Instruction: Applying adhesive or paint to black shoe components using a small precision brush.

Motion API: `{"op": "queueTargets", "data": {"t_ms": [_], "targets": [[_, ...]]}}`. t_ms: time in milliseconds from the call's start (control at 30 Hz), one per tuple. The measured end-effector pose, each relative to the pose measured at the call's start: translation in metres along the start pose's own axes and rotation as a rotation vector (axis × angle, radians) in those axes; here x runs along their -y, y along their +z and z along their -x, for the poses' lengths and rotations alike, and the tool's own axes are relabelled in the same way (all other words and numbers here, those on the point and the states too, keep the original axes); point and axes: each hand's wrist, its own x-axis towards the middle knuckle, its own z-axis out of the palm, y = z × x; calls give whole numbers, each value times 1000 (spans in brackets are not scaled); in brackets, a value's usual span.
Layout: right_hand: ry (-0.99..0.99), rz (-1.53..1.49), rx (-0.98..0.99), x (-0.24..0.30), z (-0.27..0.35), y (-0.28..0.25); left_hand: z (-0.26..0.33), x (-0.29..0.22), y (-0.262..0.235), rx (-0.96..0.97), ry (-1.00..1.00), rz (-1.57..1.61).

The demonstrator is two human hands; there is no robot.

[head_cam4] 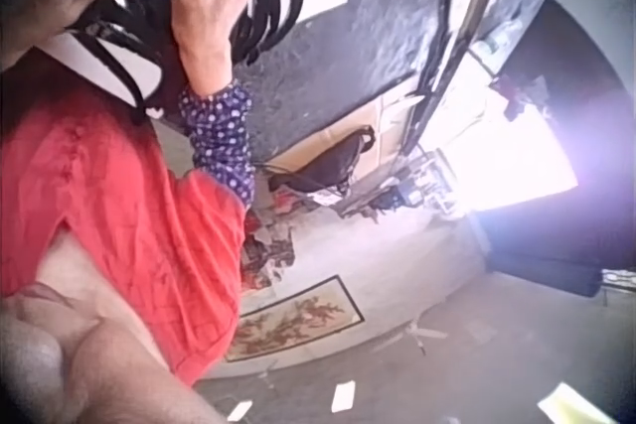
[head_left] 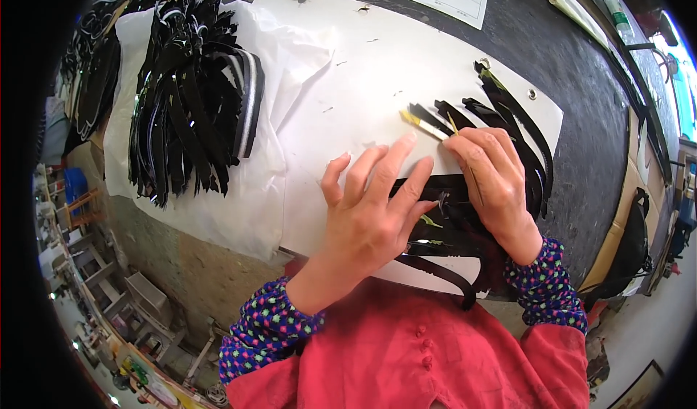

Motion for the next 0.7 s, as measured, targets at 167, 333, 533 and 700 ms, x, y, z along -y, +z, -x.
{"op": "queueTargets", "data": {"t_ms": [167, 333, 533, 700], "targets": [[28, 118, -86, -10, -6, 3, 12, -4, -1, -22, 183, -51], [-16, 102, -81, -7, -2, 3, 22, -9, -9, 18, 156, 76], [85, -92, -79, -7, -2, 1, 17, -13, -2, 88, 96, 112], [193, -161, -212, 0, -1, -4, 5, -10, -2, 126, 44, 202]]}}
